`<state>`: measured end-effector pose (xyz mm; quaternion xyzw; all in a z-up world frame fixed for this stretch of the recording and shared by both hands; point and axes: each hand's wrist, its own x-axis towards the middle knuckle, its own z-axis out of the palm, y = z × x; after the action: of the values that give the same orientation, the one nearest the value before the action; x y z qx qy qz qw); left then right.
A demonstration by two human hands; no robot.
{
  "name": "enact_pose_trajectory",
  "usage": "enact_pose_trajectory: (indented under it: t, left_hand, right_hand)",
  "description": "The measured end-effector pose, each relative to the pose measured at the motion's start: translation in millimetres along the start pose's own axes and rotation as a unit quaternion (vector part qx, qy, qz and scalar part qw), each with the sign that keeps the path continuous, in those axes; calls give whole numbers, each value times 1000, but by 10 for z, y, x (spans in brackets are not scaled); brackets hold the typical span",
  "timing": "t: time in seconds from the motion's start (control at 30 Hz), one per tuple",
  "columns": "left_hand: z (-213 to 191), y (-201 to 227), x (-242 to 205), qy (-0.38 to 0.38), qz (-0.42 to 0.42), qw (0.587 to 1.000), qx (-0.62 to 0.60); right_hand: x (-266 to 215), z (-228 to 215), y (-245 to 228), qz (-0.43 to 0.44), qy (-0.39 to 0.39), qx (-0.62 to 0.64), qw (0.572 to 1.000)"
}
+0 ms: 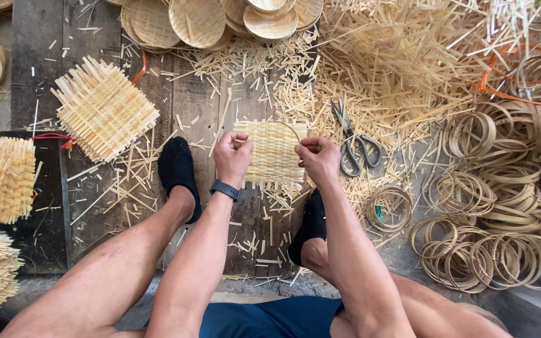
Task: The person weaves bamboo strips into a rectangular base and attaches a circular rim using shears and thin ties to assemble a small tray.
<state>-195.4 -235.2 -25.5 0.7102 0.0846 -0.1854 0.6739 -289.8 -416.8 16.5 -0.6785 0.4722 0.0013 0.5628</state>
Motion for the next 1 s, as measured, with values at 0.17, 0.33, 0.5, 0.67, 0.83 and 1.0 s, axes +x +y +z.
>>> enact_pose_trajectory:
  t: [0.17, 0.33, 0.5, 0.67, 0.83, 1.0]
  left_hand:
    - [-155, -389, 107, 27, 173, 929, 327]
    - [-162, -493, 99, 35, 173, 922, 344]
    - [-166, -468, 236, 32, 35, 946, 322]
    - [-197, -516, 293, 30, 13, 947, 320]
    - [-192, -502, 379, 19, -20, 956, 291]
    - [-192, -476, 416, 12, -36, 947, 320]
  right_hand:
    - [115, 252, 286, -14, 47, -136, 989]
    - [144, 284, 428, -31, 45, -146, 988]
    - [124, 301, 361, -11, 50, -157, 986]
    - [145, 290, 363, 7, 48, -159, 986]
    - [149, 294, 329, 6, 53, -147, 988]
    - [160, 303, 331, 24, 48, -131, 990]
